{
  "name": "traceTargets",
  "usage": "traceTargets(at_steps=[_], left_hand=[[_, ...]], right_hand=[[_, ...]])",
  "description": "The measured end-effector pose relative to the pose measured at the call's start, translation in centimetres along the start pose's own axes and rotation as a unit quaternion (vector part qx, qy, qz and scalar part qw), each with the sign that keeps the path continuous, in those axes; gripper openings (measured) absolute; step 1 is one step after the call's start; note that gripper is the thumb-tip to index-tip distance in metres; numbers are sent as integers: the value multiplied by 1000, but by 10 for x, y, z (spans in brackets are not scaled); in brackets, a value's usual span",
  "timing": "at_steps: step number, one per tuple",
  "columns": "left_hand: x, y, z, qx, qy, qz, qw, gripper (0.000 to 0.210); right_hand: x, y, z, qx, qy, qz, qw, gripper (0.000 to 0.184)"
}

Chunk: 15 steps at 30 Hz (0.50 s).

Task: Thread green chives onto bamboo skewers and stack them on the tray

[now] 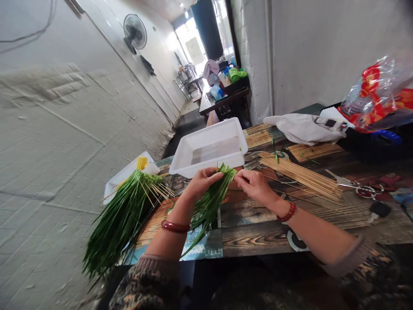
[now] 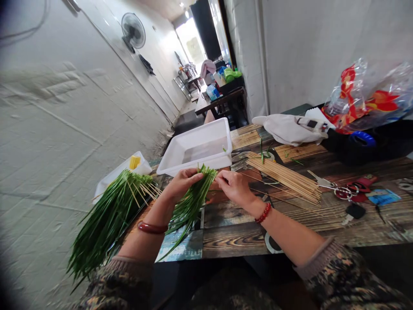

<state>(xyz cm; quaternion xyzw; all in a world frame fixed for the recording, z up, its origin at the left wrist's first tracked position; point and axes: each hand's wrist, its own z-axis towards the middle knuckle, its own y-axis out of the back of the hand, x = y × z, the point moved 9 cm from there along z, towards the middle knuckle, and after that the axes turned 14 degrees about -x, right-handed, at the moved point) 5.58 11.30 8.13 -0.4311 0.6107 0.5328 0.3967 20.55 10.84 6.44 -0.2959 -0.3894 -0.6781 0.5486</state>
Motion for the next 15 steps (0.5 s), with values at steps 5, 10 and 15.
traceTargets(at_steps=[5,10,15], left_hand=[[-6,11,1,-46,-28,-54,997,39],[-7,15,4,-89,-36,-78,992,34],[-7,11,5,-85,-39,-89,992,35]], right_hand=[[0,0,2,10,-18,11,1000,25],[0,-2,2,16,-18,7,1000,25],[1,-3,1,24,-16,9,1000,25]])
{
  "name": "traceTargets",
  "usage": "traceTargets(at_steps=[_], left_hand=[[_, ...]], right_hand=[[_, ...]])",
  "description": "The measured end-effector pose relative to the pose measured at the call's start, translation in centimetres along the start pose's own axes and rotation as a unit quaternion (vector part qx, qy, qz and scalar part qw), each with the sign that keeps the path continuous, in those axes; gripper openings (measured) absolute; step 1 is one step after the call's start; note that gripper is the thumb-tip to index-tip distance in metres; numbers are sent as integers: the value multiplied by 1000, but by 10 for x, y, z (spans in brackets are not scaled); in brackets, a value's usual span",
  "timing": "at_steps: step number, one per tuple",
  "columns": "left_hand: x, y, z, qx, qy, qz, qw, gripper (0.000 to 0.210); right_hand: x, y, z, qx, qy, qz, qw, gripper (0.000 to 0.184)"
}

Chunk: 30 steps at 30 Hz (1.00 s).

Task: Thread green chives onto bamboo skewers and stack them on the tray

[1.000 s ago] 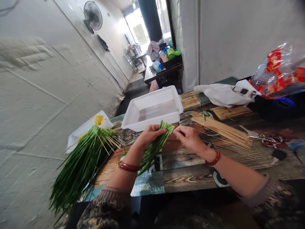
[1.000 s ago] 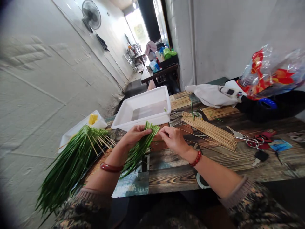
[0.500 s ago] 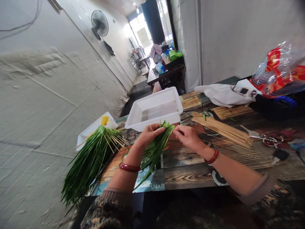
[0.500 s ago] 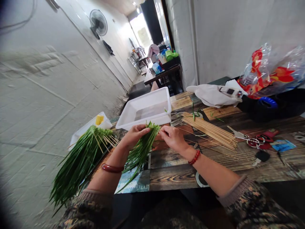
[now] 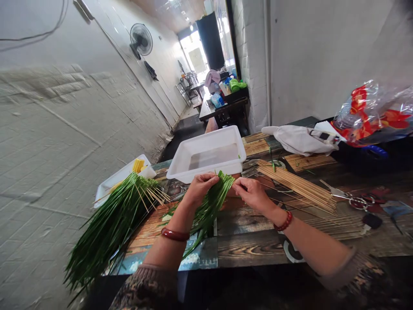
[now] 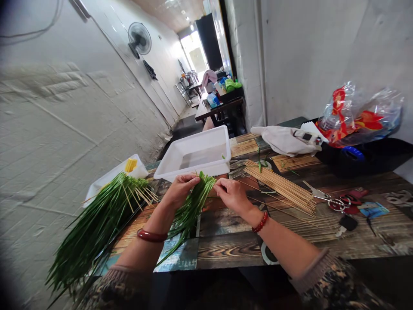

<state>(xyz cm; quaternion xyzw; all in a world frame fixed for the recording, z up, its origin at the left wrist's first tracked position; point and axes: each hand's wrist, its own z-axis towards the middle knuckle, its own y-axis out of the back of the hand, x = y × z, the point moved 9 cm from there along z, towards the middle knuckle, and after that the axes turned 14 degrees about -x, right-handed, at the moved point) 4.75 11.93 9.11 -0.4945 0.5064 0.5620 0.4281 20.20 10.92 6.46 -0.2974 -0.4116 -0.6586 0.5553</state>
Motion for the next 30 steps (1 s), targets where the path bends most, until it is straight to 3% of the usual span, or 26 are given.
traceTargets(at_steps=[6,17,21,30], left_hand=[[3,-7,1,44,-3,6,999,39],[26,-21,-6,99,108,-4,989,43],[26,-28,-5,109,95,39,989,41],[32,-37,-1,128,35,110,985,40]], right_hand=[[-4,0,-2,4,-20,3,1000,25],[-26,-9,-1,42,-107,97,989,27],[-36,-12,-3,35,-152,132,979,32],[-31,-9,-7,47,-147,87,984,31]])
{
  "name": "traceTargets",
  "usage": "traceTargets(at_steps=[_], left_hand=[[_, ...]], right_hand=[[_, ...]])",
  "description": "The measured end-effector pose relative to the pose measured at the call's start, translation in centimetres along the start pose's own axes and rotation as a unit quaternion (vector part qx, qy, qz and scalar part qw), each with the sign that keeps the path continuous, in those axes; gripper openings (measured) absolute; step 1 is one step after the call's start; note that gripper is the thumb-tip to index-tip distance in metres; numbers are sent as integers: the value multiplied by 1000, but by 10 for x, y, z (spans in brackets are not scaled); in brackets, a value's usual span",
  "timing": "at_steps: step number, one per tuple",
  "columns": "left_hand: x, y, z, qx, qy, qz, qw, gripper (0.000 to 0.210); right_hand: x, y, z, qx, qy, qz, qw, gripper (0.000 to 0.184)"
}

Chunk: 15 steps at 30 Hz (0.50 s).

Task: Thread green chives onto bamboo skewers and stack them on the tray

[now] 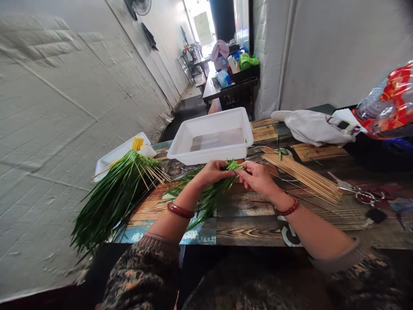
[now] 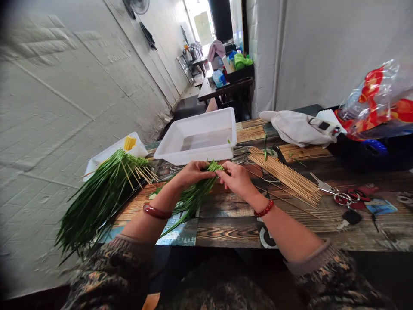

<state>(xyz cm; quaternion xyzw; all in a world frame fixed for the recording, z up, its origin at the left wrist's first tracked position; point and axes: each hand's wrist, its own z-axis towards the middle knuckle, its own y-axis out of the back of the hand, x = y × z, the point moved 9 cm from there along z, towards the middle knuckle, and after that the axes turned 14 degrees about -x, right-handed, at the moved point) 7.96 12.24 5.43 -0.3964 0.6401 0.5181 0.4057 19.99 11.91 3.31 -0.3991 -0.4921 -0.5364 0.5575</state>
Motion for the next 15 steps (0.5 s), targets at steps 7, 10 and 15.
traceTargets(at_steps=[7,10,15], left_hand=[[1,1,-19,-16,-47,-57,997,40],[4,2,-30,-63,-87,9,994,32],[-2,-1,-49,-77,-150,25,985,68]], right_hand=[[-9,-8,-10,71,-54,-20,996,33],[-5,-7,-10,76,-7,-77,994,32],[21,0,-15,34,121,-152,980,22]])
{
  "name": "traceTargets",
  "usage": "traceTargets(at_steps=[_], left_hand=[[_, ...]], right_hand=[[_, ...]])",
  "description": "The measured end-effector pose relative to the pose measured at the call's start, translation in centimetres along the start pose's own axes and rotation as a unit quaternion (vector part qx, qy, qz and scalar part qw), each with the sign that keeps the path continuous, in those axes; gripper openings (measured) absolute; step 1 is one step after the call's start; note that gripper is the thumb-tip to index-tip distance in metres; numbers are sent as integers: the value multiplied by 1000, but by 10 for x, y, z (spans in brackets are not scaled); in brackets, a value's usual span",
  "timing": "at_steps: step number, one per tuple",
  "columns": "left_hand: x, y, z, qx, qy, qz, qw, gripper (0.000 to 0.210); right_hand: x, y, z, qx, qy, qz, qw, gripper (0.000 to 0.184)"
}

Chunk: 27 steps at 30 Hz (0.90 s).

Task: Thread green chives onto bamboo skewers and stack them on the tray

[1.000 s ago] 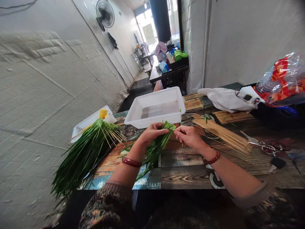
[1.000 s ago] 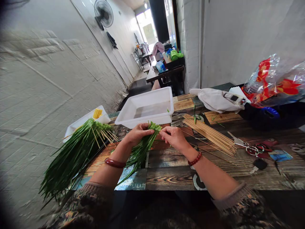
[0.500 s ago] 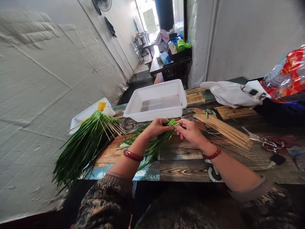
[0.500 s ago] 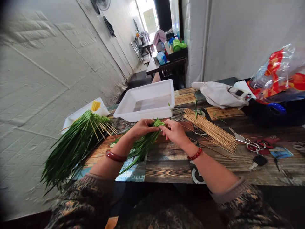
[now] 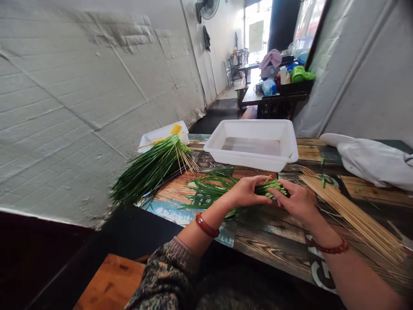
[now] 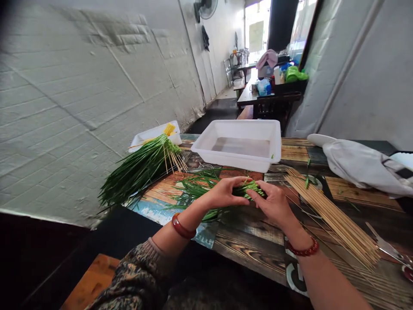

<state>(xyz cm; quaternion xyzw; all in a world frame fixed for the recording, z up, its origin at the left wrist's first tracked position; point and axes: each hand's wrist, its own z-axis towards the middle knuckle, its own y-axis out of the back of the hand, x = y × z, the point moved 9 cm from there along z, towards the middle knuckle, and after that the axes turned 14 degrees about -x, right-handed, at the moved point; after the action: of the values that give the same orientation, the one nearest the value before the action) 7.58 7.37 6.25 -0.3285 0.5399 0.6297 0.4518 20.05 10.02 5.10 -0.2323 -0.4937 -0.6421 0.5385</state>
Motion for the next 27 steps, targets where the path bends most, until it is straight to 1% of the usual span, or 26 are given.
traceTargets(at_steps=[2,4,5,7,9,11,13,14,16,17,18,19,20,21,22,24,25,26,27], left_hand=[[1,5,-6,39,-8,28,999,81],[7,17,-12,68,-5,67,995,82],[10,27,-14,69,-1,83,994,80],[16,50,-16,46,10,117,992,76],[14,74,-16,14,18,139,990,67],[1,98,-15,-20,16,145,989,58],[-20,120,-13,-29,23,135,990,50],[-32,132,-11,-37,29,127,991,46],[-57,156,-9,-48,39,125,990,42],[-68,165,-10,-37,39,142,988,41],[-76,169,-12,-9,38,174,984,41],[-81,173,-15,15,32,209,977,41],[-82,174,-20,35,25,239,970,41],[-78,174,-25,55,22,265,962,41],[-68,171,-30,76,24,285,955,41],[-36,159,-43,116,43,292,948,42],[-17,153,-47,121,52,290,948,42],[4,143,-53,138,62,289,945,41],[23,134,-57,149,68,286,944,39]], right_hand=[[4,5,-2,-24,17,-5,1000,22],[-1,11,-5,-63,-5,-2,998,25],[-5,14,-6,-88,-27,5,996,26],[-10,18,-8,-135,-74,37,987,30],[-5,18,-6,-163,-105,86,977,32],[17,15,1,-172,-110,124,971,32],[52,19,14,-190,-76,133,970,31],[72,20,22,-193,-58,160,966,31],[109,19,36,-176,-24,218,960,32],[122,15,41,-152,-14,240,959,32],[132,11,44,-133,-9,266,955,31],[135,6,43,-116,-13,288,951,30],[133,0,40,-100,-26,307,946,29],[124,-8,33,-88,-49,321,942,29],[111,-19,24,-75,-79,327,939,29],[77,-42,-1,-48,-147,321,934,29],[58,-53,-15,-39,-182,314,931,30],[40,-63,-29,-30,-213,302,929,32],[23,-70,-41,-34,-238,294,925,33]])
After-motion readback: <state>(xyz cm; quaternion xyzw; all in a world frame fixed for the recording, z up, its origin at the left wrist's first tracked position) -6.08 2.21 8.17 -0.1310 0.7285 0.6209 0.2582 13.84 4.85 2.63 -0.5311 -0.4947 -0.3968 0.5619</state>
